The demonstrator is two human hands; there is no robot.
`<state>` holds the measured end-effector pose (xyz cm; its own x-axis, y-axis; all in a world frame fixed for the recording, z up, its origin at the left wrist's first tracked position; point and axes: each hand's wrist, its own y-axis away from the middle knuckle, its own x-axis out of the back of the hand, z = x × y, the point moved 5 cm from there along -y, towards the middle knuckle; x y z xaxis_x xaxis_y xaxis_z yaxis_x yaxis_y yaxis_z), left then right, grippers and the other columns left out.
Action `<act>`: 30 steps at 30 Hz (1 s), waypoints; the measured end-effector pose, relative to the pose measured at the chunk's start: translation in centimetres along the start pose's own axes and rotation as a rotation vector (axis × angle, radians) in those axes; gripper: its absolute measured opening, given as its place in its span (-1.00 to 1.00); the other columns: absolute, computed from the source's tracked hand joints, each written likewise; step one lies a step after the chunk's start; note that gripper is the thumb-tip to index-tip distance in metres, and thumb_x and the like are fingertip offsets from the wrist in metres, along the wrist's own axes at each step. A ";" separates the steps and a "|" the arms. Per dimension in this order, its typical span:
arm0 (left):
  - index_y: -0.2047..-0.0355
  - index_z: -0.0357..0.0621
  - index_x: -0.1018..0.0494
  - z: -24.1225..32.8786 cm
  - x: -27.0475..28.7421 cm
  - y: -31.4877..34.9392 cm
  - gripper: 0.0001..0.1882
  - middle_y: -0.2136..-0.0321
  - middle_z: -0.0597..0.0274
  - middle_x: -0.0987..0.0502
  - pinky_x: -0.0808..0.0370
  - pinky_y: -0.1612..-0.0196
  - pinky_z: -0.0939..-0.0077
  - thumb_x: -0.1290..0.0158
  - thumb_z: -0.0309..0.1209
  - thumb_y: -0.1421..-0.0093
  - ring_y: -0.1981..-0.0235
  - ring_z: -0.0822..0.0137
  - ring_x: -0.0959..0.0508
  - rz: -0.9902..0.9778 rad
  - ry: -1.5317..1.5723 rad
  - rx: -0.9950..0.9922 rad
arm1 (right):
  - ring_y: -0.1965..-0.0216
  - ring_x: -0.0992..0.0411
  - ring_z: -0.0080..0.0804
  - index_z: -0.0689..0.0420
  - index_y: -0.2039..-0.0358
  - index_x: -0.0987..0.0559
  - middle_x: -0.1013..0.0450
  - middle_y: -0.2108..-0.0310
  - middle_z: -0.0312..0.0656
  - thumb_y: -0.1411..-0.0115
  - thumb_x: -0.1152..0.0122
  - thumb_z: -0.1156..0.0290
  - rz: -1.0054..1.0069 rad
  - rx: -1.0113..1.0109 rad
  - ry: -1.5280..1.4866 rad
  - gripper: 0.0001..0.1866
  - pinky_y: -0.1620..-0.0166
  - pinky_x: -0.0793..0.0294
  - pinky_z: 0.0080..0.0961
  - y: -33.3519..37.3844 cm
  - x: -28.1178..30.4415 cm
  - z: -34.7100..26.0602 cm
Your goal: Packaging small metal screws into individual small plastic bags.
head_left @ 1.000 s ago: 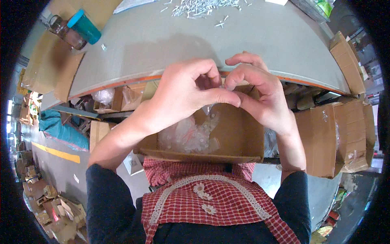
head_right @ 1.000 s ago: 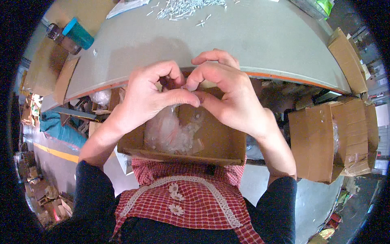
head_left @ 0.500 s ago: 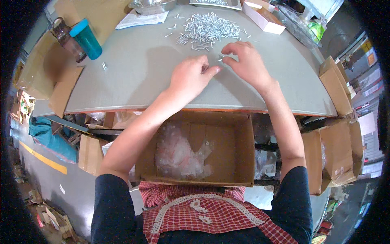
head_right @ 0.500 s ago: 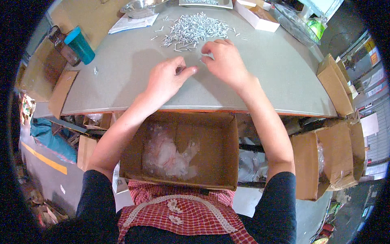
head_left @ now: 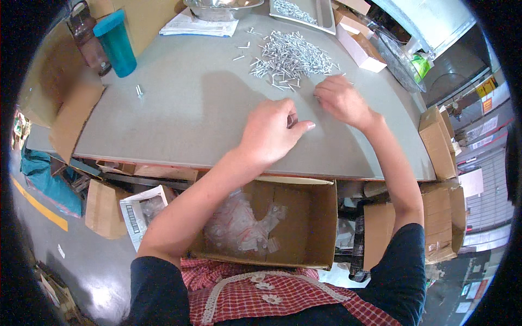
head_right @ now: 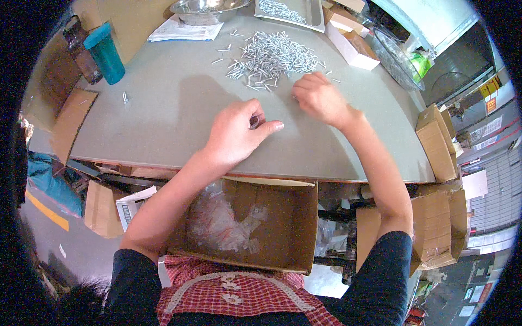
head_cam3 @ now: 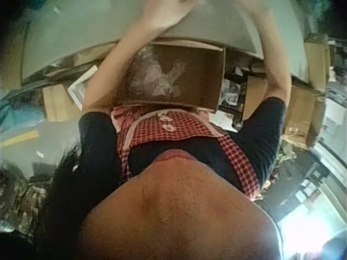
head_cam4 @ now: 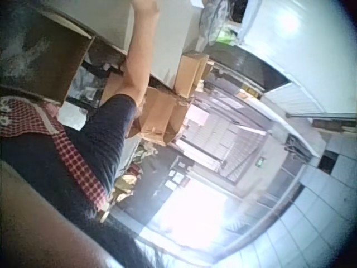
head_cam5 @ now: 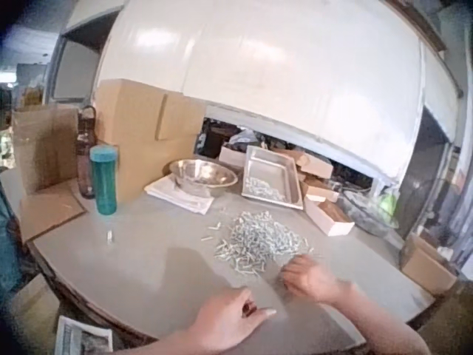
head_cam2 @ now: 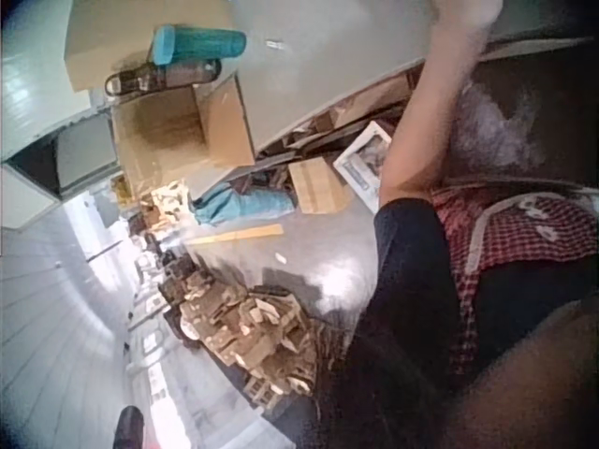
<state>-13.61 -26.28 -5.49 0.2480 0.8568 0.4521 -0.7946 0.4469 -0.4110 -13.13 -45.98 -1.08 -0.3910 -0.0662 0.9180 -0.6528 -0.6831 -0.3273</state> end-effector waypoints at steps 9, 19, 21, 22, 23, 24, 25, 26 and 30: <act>0.51 -0.22 -0.45 0.1 0.2 0.0 -0.60 0.58 0.03 -0.53 -0.47 0.39 0.15 -0.35 -0.16 -0.07 0.51 0.02 -0.55 -0.024 -0.005 -0.015 | 0.17 -0.45 -0.08 0.17 0.29 -0.56 -0.49 0.30 -0.12 0.00 -0.28 0.52 0.059 -0.097 -0.004 -0.79 0.05 -0.41 -0.23 -3.3 0.1 0.5; 0.50 -0.22 -0.43 -0.2 -0.4 0.4 -0.57 0.59 0.05 -0.52 -0.44 0.45 0.23 -0.36 -0.13 -0.07 0.58 0.10 -0.51 0.067 0.018 -0.147 | 0.10 -0.43 -0.17 0.15 0.34 -0.58 -0.47 0.32 -0.19 0.02 -0.31 0.46 -0.099 -0.024 0.023 -0.81 0.01 -0.44 -0.24 -2.5 -1.5 1.6; 0.50 -0.22 -0.43 -0.6 -0.3 0.3 -0.56 0.59 0.05 -0.51 -0.44 0.45 0.24 -0.37 -0.13 -0.07 0.58 0.11 -0.51 0.043 0.054 -0.101 | 0.18 -0.44 -0.10 0.17 0.37 -0.59 -0.49 0.34 -0.13 0.03 -0.31 0.45 -0.132 -0.102 0.083 -0.82 0.03 -0.46 -0.23 -2.0 -1.5 1.9; 0.49 -0.22 -0.43 -0.7 -0.3 0.2 -0.56 0.60 0.05 -0.51 -0.44 0.45 0.25 -0.38 -0.13 -0.06 0.58 0.11 -0.50 0.020 0.085 -0.058 | 0.18 -0.44 -0.10 0.17 0.37 -0.59 -0.49 0.34 -0.13 0.03 -0.31 0.45 -0.135 -0.107 0.081 -0.82 0.03 -0.46 -0.23 -1.7 -1.4 1.7; 0.49 -0.22 -0.43 -0.6 -0.3 0.2 -0.56 0.60 0.05 -0.51 -0.44 0.45 0.25 -0.38 -0.13 -0.06 0.58 0.11 -0.50 0.015 0.088 -0.056 | 0.19 -0.47 -0.15 0.20 0.35 -0.60 -0.53 0.32 -0.14 -0.02 -0.31 0.44 -0.084 -0.216 -0.046 -0.83 0.02 -0.47 -0.30 -1.3 -0.8 1.9; 0.50 -0.22 -0.42 -0.6 -0.2 0.2 -0.55 0.60 0.06 -0.51 -0.44 0.45 0.27 -0.39 -0.13 -0.05 0.58 0.16 -0.50 0.012 0.109 -0.018 | 0.20 -0.50 -0.21 0.23 0.33 -0.61 -0.57 0.30 -0.15 -0.06 -0.32 0.43 -0.029 -0.322 -0.172 -0.83 0.01 -0.47 -0.37 -1.0 -0.3 2.0; 0.51 -0.22 -0.42 -0.8 -0.1 0.3 -0.54 0.60 0.08 -0.51 -0.44 0.44 0.30 -0.40 -0.12 -0.04 0.58 0.20 -0.50 0.013 0.126 0.024 | 0.20 -0.50 -0.21 0.23 0.33 -0.61 -0.57 0.30 -0.15 -0.06 -0.32 0.43 -0.029 -0.319 -0.177 -0.83 0.01 -0.47 -0.37 -1.0 -0.3 1.0; 0.51 -0.22 -0.42 -0.9 0.0 0.3 -0.54 0.60 0.08 -0.51 -0.44 0.44 0.30 -0.40 -0.12 -0.04 0.58 0.20 -0.50 0.015 0.123 0.028 | 0.18 -0.52 -0.29 0.23 0.29 -0.62 -0.59 0.27 -0.17 -0.13 -0.30 0.43 0.100 -0.584 -0.545 -0.83 -0.01 -0.46 -0.43 -0.4 -0.5 0.7; 0.51 -0.23 -0.43 -0.8 -0.4 0.3 -0.53 0.59 0.16 -0.51 -0.44 0.43 0.38 -0.42 -0.11 -0.04 0.56 0.38 -0.47 -0.052 0.185 0.033 | 0.07 -0.51 -0.49 0.21 0.20 -0.64 -0.60 0.16 -0.24 -0.26 -0.24 0.48 0.353 -0.688 -1.274 -0.86 -0.09 -0.42 -0.52 -0.2 0.1 -4.2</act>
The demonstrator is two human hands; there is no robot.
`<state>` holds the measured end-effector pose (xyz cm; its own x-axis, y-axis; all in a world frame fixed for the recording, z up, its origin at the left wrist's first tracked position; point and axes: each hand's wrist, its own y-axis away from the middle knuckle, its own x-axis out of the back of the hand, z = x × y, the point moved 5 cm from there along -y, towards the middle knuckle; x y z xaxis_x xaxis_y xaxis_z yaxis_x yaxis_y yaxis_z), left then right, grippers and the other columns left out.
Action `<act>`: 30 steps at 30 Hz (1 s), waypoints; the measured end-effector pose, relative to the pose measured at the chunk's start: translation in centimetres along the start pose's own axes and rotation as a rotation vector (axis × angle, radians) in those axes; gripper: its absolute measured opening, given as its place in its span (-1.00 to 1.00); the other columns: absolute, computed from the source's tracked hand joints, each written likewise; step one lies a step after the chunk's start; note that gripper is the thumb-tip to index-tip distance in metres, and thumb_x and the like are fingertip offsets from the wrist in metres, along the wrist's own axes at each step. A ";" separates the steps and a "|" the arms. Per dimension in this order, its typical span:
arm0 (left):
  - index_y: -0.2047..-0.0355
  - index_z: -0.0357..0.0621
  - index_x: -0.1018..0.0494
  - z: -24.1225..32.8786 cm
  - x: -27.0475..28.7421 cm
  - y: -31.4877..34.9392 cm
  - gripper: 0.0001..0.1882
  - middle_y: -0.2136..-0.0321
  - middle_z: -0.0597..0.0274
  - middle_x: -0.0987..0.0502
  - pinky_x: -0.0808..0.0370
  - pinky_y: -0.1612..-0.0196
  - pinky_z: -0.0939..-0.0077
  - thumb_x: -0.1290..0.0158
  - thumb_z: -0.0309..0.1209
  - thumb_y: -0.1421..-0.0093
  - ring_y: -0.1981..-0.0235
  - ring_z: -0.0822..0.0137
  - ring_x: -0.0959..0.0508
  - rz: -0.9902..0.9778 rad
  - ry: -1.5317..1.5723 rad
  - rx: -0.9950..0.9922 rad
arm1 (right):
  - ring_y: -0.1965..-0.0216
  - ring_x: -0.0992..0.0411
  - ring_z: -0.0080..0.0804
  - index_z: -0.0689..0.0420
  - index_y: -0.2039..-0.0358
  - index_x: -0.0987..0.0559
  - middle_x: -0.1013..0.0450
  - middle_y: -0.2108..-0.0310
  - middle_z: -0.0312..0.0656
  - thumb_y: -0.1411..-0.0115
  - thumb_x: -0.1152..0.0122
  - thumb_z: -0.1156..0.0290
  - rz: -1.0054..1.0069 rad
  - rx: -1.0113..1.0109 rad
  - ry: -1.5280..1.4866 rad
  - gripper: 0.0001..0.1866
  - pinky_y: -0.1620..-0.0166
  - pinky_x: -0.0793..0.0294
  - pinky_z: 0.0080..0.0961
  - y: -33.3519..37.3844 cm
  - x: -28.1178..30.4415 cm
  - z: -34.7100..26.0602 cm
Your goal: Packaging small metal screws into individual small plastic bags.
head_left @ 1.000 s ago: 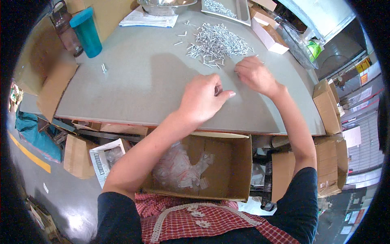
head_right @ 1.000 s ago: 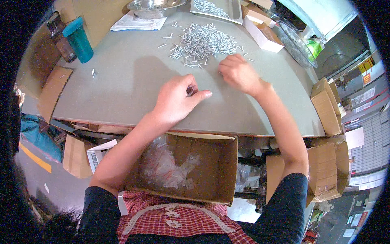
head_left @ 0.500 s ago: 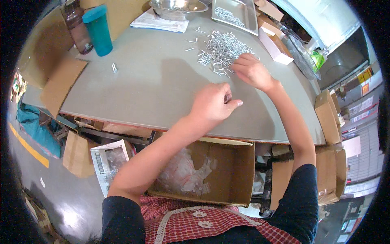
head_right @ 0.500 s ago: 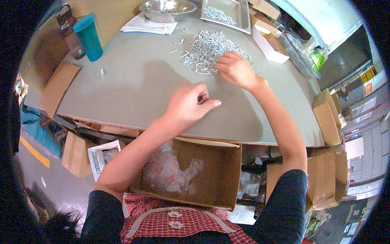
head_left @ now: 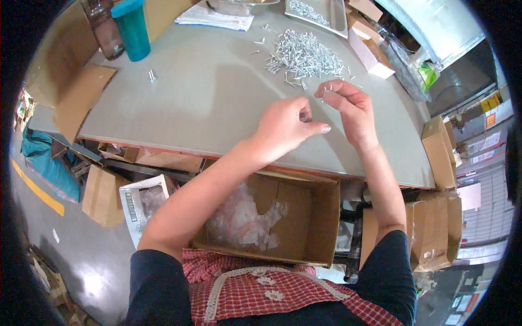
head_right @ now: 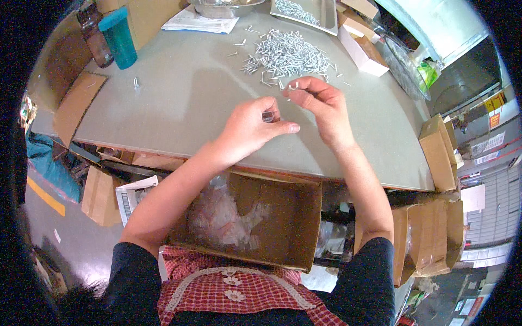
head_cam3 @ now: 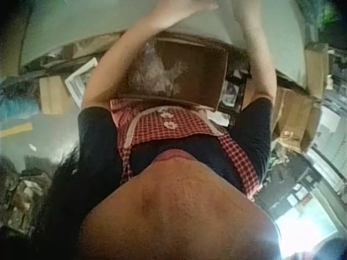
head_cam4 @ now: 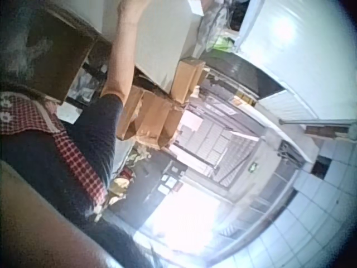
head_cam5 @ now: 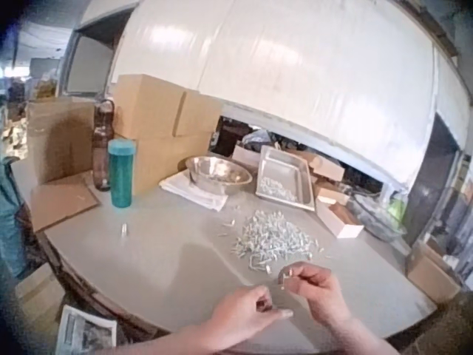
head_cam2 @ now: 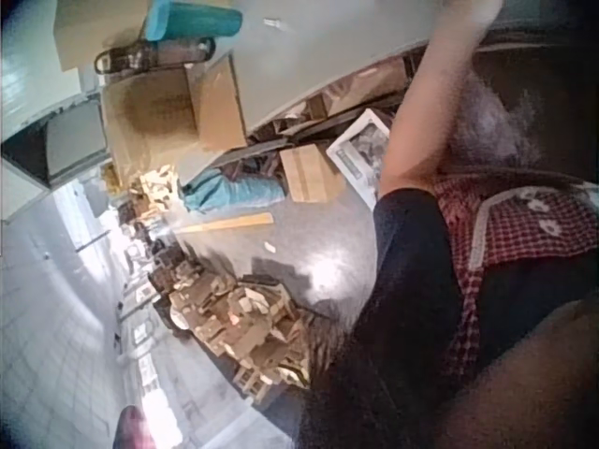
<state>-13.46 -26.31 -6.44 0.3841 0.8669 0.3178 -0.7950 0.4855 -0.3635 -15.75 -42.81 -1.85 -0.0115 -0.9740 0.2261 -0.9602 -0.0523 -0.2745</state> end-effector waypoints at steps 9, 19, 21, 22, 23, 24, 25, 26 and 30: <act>0.40 -0.26 -0.54 1.0 -0.7 0.0 -0.63 0.53 0.32 -0.56 -0.46 0.36 0.47 -0.43 -0.23 -0.04 0.45 0.53 -0.48 -0.076 0.270 -0.064 | -0.20 -0.35 -0.32 0.18 0.14 -0.66 -0.48 -0.11 -0.11 -0.17 -0.29 0.55 -0.136 0.107 -0.067 -0.78 -0.26 -0.29 -0.31 2.1 -3.4 -1.5; 0.23 -0.22 -0.58 1.7 -0.5 0.6 -0.63 0.38 0.37 -0.58 -0.47 0.22 0.53 -0.40 -0.24 -0.09 0.32 0.55 -0.48 -0.230 0.239 -0.022 | -0.20 -0.36 -0.23 0.17 0.19 -0.63 -0.53 -0.05 -0.11 -0.16 -0.28 0.56 -0.238 0.532 0.697 -0.82 -0.27 -0.27 -0.22 2.8 -2.9 -6.1; 0.23 -0.22 -0.58 1.6 -0.4 0.4 -0.67 0.37 0.35 -0.59 -0.47 0.22 0.53 -0.36 -0.24 -0.14 0.31 0.54 -0.50 -0.152 0.250 -0.032 | -0.14 -0.43 -0.25 0.19 0.22 -0.62 -0.55 0.00 -0.11 -0.19 -0.27 0.55 -0.172 0.558 0.715 -0.86 -0.21 -0.35 -0.26 3.6 -2.6 -6.6; 0.23 -0.21 -0.57 1.5 -0.1 0.2 -0.70 0.35 0.34 -0.59 -0.48 0.22 0.52 -0.32 -0.25 -0.19 0.29 0.53 -0.51 -0.067 0.259 -0.042 | -0.01 -0.49 -0.32 0.20 0.23 -0.60 -0.58 0.09 -0.12 -0.21 -0.27 0.54 -0.068 0.377 0.663 -0.88 -0.09 -0.44 -0.34 4.0 -1.8 -6.2; 0.23 -0.21 -0.57 1.4 -0.1 0.2 -0.70 0.35 0.34 -0.59 -0.48 0.22 0.52 -0.32 -0.25 -0.19 0.29 0.53 -0.51 -0.069 0.256 -0.042 | 0.12 -0.56 -0.39 0.21 0.24 -0.59 -0.61 0.19 -0.13 -0.23 -0.27 0.52 0.036 0.196 0.605 -0.90 0.04 -0.52 -0.42 4.3 -1.1 -5.7; 0.23 -0.22 -0.57 1.5 -0.1 0.1 -0.72 0.34 0.33 -0.60 -0.48 0.23 0.53 -0.28 -0.25 -0.23 0.29 0.52 -0.52 -0.059 0.329 -0.099 | 0.12 -0.56 -0.39 0.21 0.24 -0.59 -0.61 0.19 -0.13 -0.23 -0.27 0.52 0.046 0.191 0.603 -0.90 0.04 -0.52 -0.42 4.8 -0.9 -5.6; 0.23 -0.22 -0.56 1.6 0.0 0.2 -0.73 0.32 0.32 -0.60 -0.48 0.25 0.53 -0.24 -0.25 -0.27 0.28 0.52 -0.53 -0.050 0.401 -0.155 | 0.22 -0.57 -0.45 0.22 0.21 -0.57 -0.60 0.28 -0.16 -0.25 -0.26 0.51 0.029 0.136 0.516 -0.89 0.14 -0.53 -0.48 5.4 -0.9 -5.0; 0.23 -0.22 -0.56 1.5 -0.2 0.4 -0.73 0.32 0.32 -0.60 -0.48 0.25 0.53 -0.24 -0.25 -0.27 0.28 0.52 -0.53 -0.063 0.399 -0.153 | 0.33 -0.58 -0.51 0.22 0.19 -0.56 -0.60 0.37 -0.18 -0.28 -0.25 0.50 0.013 0.083 0.427 -0.88 0.25 -0.55 -0.54 5.9 -1.0 -4.6; 0.31 -0.20 -0.56 1.7 -0.8 1.7 -0.87 0.39 0.36 -0.58 -0.42 0.34 0.58 -0.18 -0.39 -0.24 0.38 0.56 -0.51 -0.154 0.442 -0.014 | 0.34 -0.57 -0.54 0.23 0.16 -0.55 -0.58 0.42 -0.20 -0.28 -0.25 0.51 0.024 -0.006 0.375 -0.85 0.26 -0.54 -0.55 8.0 -1.2 -5.0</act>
<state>-15.91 -26.43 -5.84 0.6627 0.7481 -0.0339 -0.7079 0.6109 -0.3545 -24.83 -40.96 0.40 -0.1347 -0.8267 0.5463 -0.9599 -0.0279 -0.2790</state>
